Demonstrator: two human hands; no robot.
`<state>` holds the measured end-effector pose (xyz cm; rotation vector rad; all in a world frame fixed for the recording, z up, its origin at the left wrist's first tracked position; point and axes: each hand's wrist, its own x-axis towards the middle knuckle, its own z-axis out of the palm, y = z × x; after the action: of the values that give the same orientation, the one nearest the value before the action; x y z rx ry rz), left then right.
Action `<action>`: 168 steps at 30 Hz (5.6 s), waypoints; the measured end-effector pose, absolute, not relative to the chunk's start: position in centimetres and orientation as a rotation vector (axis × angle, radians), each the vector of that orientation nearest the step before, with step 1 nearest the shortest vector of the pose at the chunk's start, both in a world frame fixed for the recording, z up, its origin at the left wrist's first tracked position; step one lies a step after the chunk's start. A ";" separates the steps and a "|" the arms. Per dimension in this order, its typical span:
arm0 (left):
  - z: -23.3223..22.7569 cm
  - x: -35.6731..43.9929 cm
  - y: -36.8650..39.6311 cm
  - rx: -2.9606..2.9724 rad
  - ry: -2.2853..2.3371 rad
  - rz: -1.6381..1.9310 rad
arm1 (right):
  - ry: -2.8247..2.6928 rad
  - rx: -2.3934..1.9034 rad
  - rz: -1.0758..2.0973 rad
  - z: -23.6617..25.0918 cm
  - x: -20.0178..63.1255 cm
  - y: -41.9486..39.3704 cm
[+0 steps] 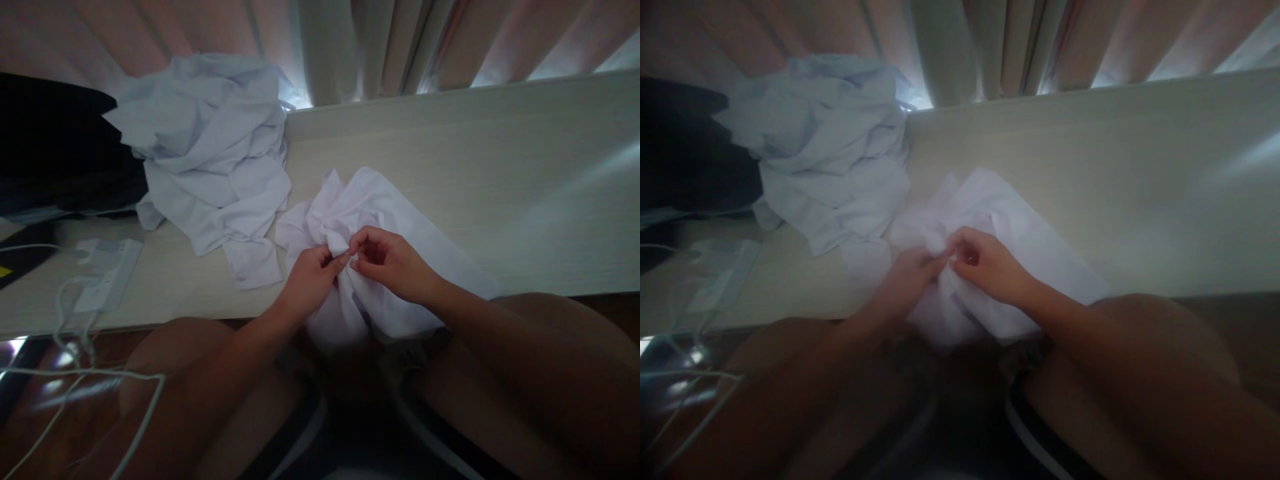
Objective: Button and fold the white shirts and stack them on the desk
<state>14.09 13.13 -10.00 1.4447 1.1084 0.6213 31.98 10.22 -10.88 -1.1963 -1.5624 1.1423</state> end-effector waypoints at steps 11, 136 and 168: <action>-8.0 14.3 12.6 1.413 1.202 0.690 | -1.566 -1.205 1.140 -11.2 32.7 10.7; -6.9 11.6 10.0 0.933 0.906 0.802 | -1.304 -1.528 0.863 -7.6 28.9 4.8; -8.1 12.0 9.4 1.081 1.044 0.826 | -1.428 -1.558 0.565 -9.3 28.7 3.7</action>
<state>12.00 9.36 -8.07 1.0810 1.0442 0.8255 28.67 3.66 -9.35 -1.5577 -1.4283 0.5653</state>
